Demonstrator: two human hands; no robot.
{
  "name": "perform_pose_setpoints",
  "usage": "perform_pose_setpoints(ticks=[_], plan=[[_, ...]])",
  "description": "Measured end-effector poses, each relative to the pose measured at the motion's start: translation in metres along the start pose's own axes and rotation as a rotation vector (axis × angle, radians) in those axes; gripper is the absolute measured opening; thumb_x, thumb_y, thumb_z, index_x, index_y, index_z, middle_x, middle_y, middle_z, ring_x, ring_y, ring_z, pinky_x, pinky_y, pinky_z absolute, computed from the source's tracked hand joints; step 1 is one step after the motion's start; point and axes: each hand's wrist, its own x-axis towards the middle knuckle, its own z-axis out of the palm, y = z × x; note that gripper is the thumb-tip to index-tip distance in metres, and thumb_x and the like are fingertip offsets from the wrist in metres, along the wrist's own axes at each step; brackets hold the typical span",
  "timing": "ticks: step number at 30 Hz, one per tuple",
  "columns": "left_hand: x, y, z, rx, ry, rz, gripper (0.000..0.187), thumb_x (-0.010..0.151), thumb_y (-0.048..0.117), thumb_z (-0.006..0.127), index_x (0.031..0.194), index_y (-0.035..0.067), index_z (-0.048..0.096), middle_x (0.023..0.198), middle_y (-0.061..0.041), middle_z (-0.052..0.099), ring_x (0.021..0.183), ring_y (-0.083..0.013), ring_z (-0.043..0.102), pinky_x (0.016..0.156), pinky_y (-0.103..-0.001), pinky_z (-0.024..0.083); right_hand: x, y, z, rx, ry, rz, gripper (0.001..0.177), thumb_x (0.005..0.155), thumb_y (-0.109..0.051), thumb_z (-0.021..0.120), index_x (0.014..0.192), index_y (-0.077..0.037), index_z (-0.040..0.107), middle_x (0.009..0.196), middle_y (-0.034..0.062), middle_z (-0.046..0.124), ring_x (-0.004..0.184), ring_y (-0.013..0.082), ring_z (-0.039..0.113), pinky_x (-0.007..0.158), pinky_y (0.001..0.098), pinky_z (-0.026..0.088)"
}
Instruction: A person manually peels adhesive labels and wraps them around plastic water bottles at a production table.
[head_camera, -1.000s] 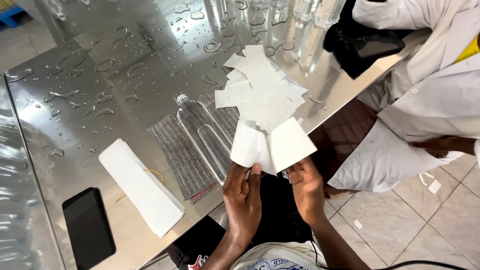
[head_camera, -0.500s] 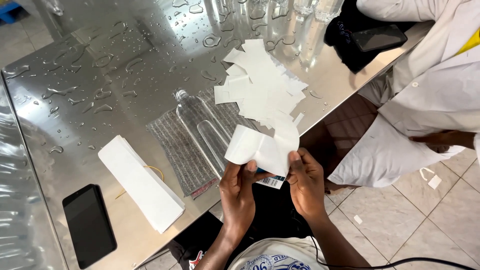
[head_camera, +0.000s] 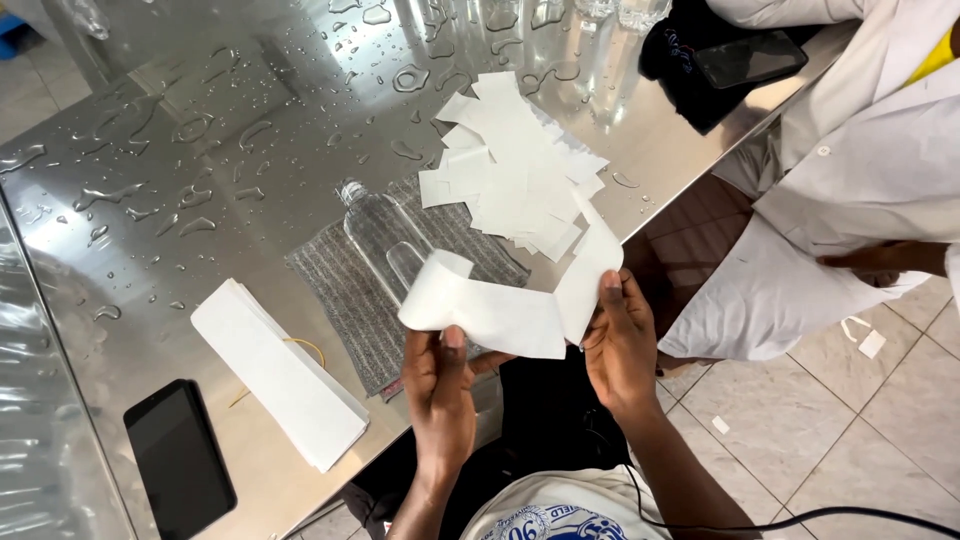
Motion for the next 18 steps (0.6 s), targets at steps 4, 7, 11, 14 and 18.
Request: perform_pose_setpoints(ticks=[4,7,11,14,18], plan=[[-0.005,0.02,-0.011,-0.013,0.039,0.06,0.049,0.109,0.018,0.06,0.155,0.004,0.048,0.128,-0.011,0.067,0.116,-0.0244,0.069,0.083,-0.052,0.076,0.028,-0.008,0.002,0.106,-0.164,-0.033,0.022,0.115,-0.026,0.058,0.114,-0.005,0.053,0.106,0.0121,0.07,0.079,0.0269,0.076,0.043,0.0374,0.065],[-0.008,0.04,-0.019,-0.003,0.101,0.147,0.05,0.107,0.016,0.063,0.153,0.005,0.046,0.13,-0.011,0.065,0.115,-0.0225,0.067,0.078,-0.048,0.075,0.077,-0.021,0.019,0.01,-0.259,-0.082,0.017,0.116,-0.023,0.06,0.108,-0.009,0.054,0.104,0.0045,0.061,0.087,0.019,0.068,0.062,0.0309,0.061],[-0.014,0.071,-0.015,0.207,0.193,0.285,0.057,0.107,0.014,0.063,0.158,0.008,0.038,0.138,-0.013,0.062,0.111,-0.0207,0.066,0.076,-0.038,0.071,0.147,-0.043,0.069,-0.545,-0.381,-0.064,0.041,0.103,-0.043,0.065,0.124,-0.008,0.06,0.105,0.0112,0.067,0.087,0.0297,0.076,0.057,0.0439,0.071],[-0.015,0.071,-0.018,0.347,0.185,0.43,0.065,0.109,0.005,0.058,0.166,0.004,0.026,0.159,-0.024,0.052,0.141,-0.0353,0.061,0.093,-0.039,0.075,0.179,-0.039,0.077,-1.27,-0.359,-0.293,0.079,0.11,-0.048,0.057,0.17,-0.006,0.027,0.158,0.0161,0.057,0.132,0.0371,0.064,0.097,0.0563,0.051],[-0.005,0.057,-0.026,0.718,0.226,0.742,0.056,0.109,-0.005,0.058,0.159,0.003,0.032,0.157,-0.025,0.038,0.146,-0.0445,0.055,0.11,-0.046,0.071,0.097,-0.051,0.087,-1.195,-0.414,-1.012,0.046,0.118,-0.018,0.067,0.157,-0.002,0.05,0.156,0.0291,0.042,0.149,0.0497,0.04,0.116,0.0688,0.043]])
